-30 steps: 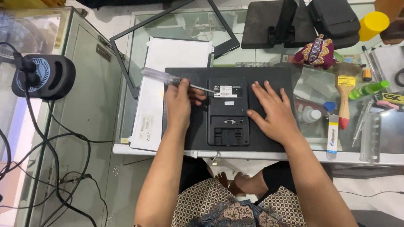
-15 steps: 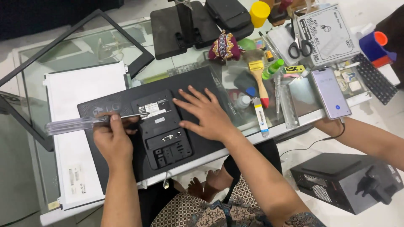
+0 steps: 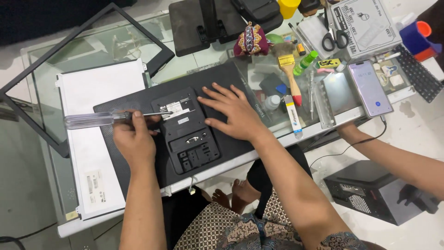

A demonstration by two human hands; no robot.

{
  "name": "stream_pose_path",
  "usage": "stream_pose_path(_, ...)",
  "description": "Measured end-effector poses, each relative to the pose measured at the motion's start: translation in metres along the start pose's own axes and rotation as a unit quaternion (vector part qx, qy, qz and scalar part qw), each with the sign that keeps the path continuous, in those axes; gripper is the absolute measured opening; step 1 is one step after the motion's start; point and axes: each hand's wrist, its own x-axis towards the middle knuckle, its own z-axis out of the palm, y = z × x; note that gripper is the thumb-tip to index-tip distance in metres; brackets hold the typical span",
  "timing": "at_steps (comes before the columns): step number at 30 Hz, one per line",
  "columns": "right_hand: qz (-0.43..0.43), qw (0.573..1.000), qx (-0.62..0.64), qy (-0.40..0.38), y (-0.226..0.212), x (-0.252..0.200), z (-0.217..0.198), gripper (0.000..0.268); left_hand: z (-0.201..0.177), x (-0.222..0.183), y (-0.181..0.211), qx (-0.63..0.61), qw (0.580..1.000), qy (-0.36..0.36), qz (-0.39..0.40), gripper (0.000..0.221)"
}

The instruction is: Disassembling an LG monitor to access internal components using a screwdriver and prying tools.

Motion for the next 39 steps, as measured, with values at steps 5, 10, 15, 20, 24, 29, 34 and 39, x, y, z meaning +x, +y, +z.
stream_pose_path(5, -0.008, 1.000, -0.005, 0.009, -0.002, -0.001, 0.002, 0.055, -0.005, -0.003, 0.009, 0.002, 1.000, -0.010, 0.006, 0.016)
stream_pose_path(10, 0.001, 1.000, 0.001, 0.004, -0.005, 0.000, 0.000, 0.057, -0.006, -0.003, 0.009, 0.015, 0.999, -0.027, -0.007, 0.019)
stream_pose_path(15, -0.001, 1.000, -0.004, -0.007, -0.007, 0.002, 0.000, 0.057, -0.008, -0.004, -0.001, 0.036, 0.999, -0.020, 0.003, 0.019)
stream_pose_path(20, -0.002, 1.000, -0.018, -0.019, -0.004, 0.002, 0.002, 0.059, -0.007, -0.002, 0.005, 0.034, 0.999, -0.012, 0.019, 0.023)
stream_pose_path(24, 0.008, 1.000, -0.024, -0.009, -0.004, 0.002, 0.000, 0.058, -0.007, -0.001, 0.004, 0.053, 0.997, 0.004, 0.048, 0.017)
stream_pose_path(29, 0.000, 0.999, -0.029, -0.015, -0.005, 0.002, -0.001, 0.058, -0.004, 0.000, 0.010, 0.034, 0.998, -0.036, 0.045, 0.015)
stream_pose_path(34, 0.004, 1.000, -0.019, -0.020, -0.004, 0.001, -0.002, 0.059, -0.002, -0.005, 0.004, -0.021, 0.996, -0.085, 0.020, 0.010)
stream_pose_path(39, -0.009, 1.000, -0.025, -0.002, -0.001, 0.000, 0.000, 0.057, -0.006, -0.002, 0.003, -0.062, 0.993, -0.100, 0.006, 0.012)
